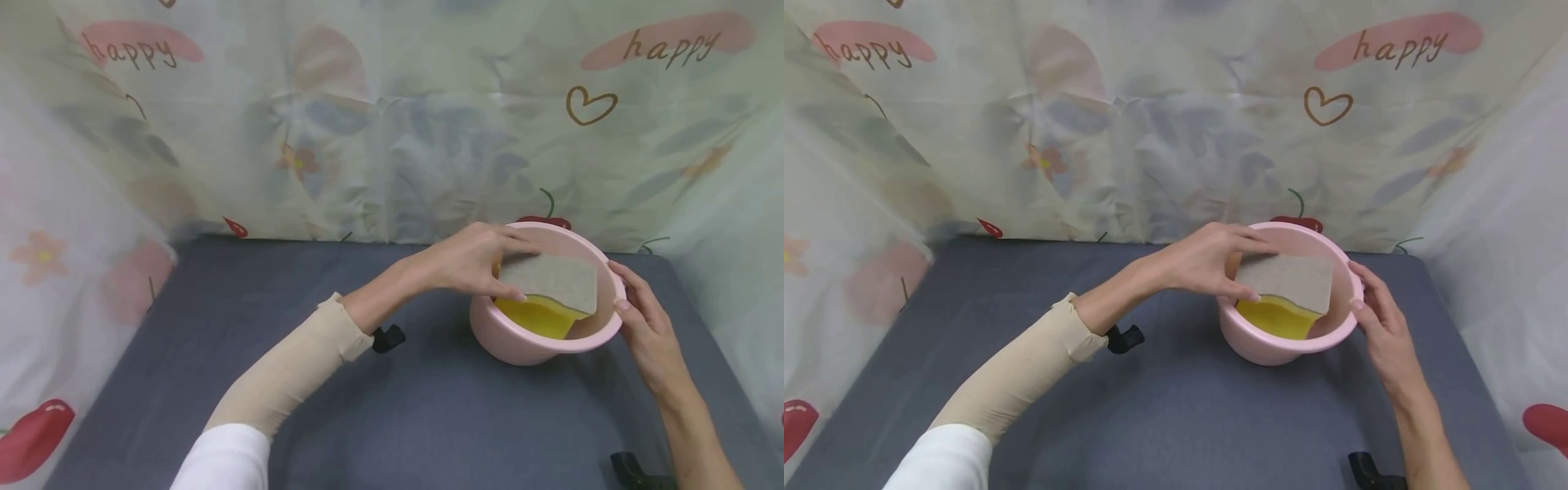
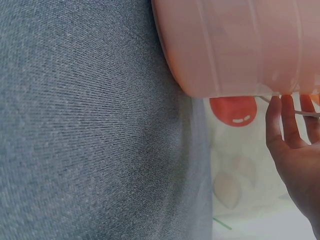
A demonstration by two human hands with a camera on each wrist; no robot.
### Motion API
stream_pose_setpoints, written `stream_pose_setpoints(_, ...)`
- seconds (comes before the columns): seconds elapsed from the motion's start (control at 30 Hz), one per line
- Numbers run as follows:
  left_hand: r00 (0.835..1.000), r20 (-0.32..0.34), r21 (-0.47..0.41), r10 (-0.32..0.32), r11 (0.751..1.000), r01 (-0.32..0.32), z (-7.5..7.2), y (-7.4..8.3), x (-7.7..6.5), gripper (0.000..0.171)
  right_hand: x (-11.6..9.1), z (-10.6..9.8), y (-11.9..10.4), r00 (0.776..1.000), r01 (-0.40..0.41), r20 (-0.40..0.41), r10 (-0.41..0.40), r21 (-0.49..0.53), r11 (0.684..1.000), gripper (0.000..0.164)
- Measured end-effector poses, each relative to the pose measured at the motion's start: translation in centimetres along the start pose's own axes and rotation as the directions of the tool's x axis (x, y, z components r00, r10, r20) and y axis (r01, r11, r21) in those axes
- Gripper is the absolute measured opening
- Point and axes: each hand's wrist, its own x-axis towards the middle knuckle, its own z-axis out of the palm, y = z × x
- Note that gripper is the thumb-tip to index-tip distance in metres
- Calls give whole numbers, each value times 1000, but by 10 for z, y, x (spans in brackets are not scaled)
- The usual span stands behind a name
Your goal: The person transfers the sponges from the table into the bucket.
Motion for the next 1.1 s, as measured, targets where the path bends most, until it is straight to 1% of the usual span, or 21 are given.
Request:
stream_pose_setpoints(0.27,1000,10,-34,-2,999,3,9,-1,-2,70,-1,1,-1,1000,6,8,-6,37,999,50)
stream_pose_setpoints(0.5,1000,18,-29,-16,999,16,13,-2,-9,70,0,4,0,1000,10,15,-11,63,998,50)
stream_pose_setpoints(0.8,999,-35,-25,-22,999,21,11,-6,-15,66,3,8,3,1000,15,5,-15,80,997,50)
stream_pose_setpoints(0.93,998,-55,-36,-12,999,10,11,-7,-19,63,1,11,5,999,30,-30,-26,129,991,49)
stream_pose_setpoints(1.1,995,-96,-21,-18,1000,16,11,-7,-25,59,-3,13,8,994,33,-109,-20,117,993,47)
